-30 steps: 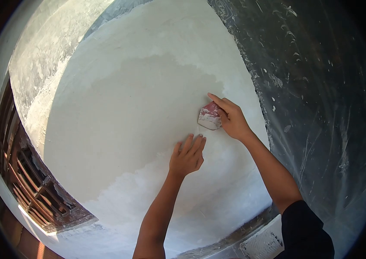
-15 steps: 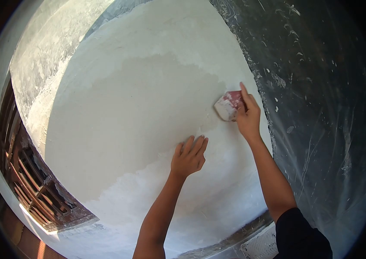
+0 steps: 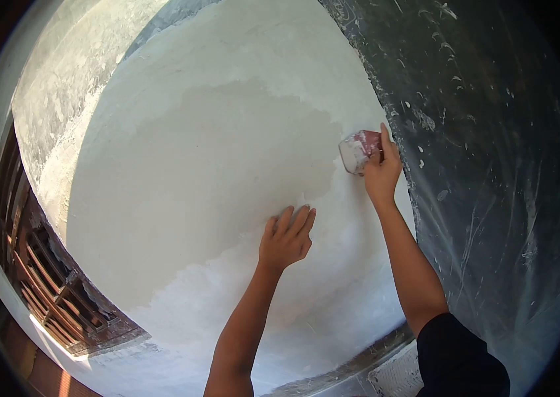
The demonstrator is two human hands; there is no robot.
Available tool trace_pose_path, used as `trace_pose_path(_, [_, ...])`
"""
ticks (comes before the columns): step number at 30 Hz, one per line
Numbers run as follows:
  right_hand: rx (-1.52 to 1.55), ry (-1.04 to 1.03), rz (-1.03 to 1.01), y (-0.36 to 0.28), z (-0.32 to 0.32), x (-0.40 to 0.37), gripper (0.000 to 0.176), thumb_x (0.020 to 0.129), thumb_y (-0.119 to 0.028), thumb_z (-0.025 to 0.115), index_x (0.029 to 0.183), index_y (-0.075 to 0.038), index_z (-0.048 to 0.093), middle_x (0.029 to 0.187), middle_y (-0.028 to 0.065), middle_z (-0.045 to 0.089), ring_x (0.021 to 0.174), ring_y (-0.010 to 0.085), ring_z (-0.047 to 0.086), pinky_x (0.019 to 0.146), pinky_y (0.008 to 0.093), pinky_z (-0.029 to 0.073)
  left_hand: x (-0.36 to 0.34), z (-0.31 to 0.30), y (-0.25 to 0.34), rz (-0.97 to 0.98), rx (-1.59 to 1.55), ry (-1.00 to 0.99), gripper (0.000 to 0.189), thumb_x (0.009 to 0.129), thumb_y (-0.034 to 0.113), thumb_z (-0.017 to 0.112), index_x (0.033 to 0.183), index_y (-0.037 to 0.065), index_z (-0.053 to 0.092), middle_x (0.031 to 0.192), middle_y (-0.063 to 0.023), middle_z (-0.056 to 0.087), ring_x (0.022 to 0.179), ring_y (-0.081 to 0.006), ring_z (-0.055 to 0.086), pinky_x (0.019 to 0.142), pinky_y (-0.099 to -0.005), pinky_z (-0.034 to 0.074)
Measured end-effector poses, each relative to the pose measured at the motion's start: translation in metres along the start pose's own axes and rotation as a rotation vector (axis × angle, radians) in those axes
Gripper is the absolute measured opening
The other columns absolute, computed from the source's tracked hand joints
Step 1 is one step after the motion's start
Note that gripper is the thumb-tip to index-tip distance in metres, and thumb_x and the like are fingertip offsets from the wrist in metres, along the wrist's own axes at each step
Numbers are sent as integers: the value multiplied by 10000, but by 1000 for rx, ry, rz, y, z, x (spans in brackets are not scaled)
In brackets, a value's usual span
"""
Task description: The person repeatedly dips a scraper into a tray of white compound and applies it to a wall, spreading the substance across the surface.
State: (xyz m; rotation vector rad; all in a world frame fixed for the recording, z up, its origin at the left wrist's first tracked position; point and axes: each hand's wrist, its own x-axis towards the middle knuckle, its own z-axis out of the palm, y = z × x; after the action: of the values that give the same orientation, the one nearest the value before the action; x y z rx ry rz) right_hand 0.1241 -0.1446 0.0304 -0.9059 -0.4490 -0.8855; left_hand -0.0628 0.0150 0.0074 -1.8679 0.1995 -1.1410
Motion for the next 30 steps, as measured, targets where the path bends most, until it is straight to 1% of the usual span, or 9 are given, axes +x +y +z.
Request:
trace_pose_path(2, [62, 23, 16, -6, -6, -6, 593, 816, 148, 484, 1376, -42, 531, 865, 153, 561, 796, 269, 597, 744, 295, 476, 1, 1, 0, 0, -9, -1, 431, 778, 220, 583, 1201, 223, 664, 1263, 63, 597, 1133, -177, 536, 903, -375, 369])
trace_pose_path(4, [7, -440, -86, -20, -6, -25, 587, 814, 143, 491, 1371, -35, 534, 908, 147, 580, 822, 269, 606, 769, 307, 483, 3, 0, -1, -2, -13, -4, 429, 780, 221, 583, 1201, 222, 664, 1263, 63, 597, 1133, -178, 536, 902, -374, 369])
trace_pose_path(9, [-76, 34, -19, 12, -10, -8, 613, 829, 151, 453, 1403, -55, 508, 889, 104, 540, 774, 201, 532, 751, 253, 444, -1, 1, 0, 6, 5, -3, 430, 784, 222, 582, 1206, 218, 662, 1263, 61, 598, 1133, -181, 536, 903, -375, 367])
trace_pose_path(13, [64, -408, -128, -25, -5, -27, 627, 796, 162, 480, 1381, -58, 529, 879, 150, 560, 776, 254, 577, 733, 290, 463, 2, 1, -1, 4, -13, 2, 427, 783, 221, 584, 1202, 211, 664, 1260, 58, 599, 1128, -181, 537, 905, -377, 365])
trace_pose_path(16, [8, -370, -142, -4, 6, -28, 604, 803, 150, 500, 1372, -51, 538, 881, 157, 562, 785, 264, 585, 748, 303, 478, 1, -2, 0, 8, -21, -9, 430, 782, 219, 586, 1205, 208, 661, 1258, 54, 600, 1128, -181, 537, 907, -381, 365])
trace_pose_path(19, [20, 24, 93, 1, -12, -10, 577, 814, 144, 504, 1365, -22, 536, 889, 158, 568, 791, 262, 590, 746, 301, 483, 0, 2, 0, 3, -23, -4, 434, 781, 214, 585, 1210, 206, 657, 1257, 53, 600, 1130, -182, 536, 910, -385, 364])
trace_pose_path(22, [63, -351, -147, -17, -6, -32, 584, 821, 137, 497, 1379, -33, 523, 888, 157, 561, 785, 264, 586, 744, 303, 482, 2, 0, -2, 2, -30, -2, 433, 781, 211, 584, 1208, 204, 656, 1255, 55, 601, 1131, -181, 536, 911, -387, 364])
trace_pose_path(28, [-111, 18, -108, 8, -12, -4, 587, 825, 145, 475, 1378, -45, 527, 890, 139, 573, 778, 261, 589, 724, 305, 474, -1, 1, 0, 0, -29, -14, 438, 780, 218, 590, 1213, 206, 652, 1262, 56, 597, 1137, -182, 533, 913, -387, 364])
trace_pose_path(30, [-1, -153, -74, -3, -15, -11, 570, 831, 140, 473, 1370, -36, 533, 890, 140, 575, 778, 260, 588, 731, 300, 473, 1, 2, -1, -2, -33, -12, 443, 779, 221, 591, 1218, 209, 649, 1265, 56, 595, 1139, -182, 533, 914, -388, 363])
